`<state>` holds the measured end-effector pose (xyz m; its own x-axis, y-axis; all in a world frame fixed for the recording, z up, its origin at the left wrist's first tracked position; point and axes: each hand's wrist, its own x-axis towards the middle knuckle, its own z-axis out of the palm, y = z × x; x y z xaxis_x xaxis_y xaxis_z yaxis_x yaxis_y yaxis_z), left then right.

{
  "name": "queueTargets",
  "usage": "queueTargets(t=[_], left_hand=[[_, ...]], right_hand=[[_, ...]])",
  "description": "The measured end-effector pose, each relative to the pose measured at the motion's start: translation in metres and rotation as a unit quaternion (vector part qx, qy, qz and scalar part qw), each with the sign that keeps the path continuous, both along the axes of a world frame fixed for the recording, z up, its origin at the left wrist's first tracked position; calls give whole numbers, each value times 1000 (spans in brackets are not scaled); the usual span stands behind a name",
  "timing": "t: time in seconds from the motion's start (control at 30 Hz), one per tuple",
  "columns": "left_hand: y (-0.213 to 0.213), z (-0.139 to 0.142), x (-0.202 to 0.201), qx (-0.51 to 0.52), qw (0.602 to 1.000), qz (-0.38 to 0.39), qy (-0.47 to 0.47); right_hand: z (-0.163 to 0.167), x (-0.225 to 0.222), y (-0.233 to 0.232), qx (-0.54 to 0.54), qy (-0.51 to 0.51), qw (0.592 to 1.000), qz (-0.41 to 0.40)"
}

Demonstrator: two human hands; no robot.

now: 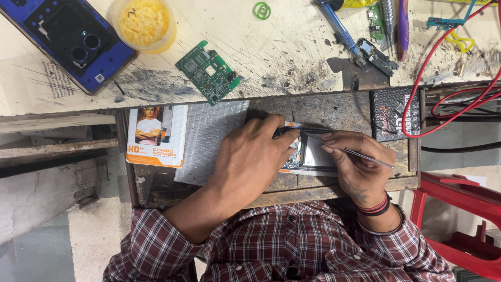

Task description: The person uses tweezers to lift and reseat a small ribbon cable connector on the motherboard of a disassembled smartphone. They then press the connector down with a finger to secure it.

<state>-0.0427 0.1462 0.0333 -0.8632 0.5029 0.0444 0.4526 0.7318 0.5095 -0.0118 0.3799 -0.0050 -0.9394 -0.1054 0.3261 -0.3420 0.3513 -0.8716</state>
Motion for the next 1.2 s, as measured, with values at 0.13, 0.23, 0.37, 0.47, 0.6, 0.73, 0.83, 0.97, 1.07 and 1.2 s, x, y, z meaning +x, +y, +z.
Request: queueTargets(t=[0.13,0.23,0.37,0.47,0.6,0.73,0.83,0.97,1.07,1.2], left_hand=[[-1,2,0,4,1000,1,8],[-1,3,0,4,1000,4,13],[-2,4,1,10,1000,7,19],[-2,4,1,13,1000,9,22],[-2,3,2,7,1000,8,23],[-1,1,1,3,1000,1,31],[-1,1,1,4,1000,2,27],[-2,1,2,7,1000,5,23],[-2,2,2,6,1000,5,21],[-3,2,2,9,1000,5,18]], right_hand=[[1,-1,0,2,-3,1000,0],[1,-2,-1,3,-1,1000,0],[2,-3,-2,7,3,1000,2],[2,-3,-2,14,4,1000,1],[4,-4,-4,28,5,1000,1],[5,-4,-5,45,9,999,-3],[7,-4,-6,48,6,999,-3],[9,-4,-7,54,3,999,-5],[9,-4,-8,49,2,999,-3],[10,-4,-9,62,11,998,-6]])
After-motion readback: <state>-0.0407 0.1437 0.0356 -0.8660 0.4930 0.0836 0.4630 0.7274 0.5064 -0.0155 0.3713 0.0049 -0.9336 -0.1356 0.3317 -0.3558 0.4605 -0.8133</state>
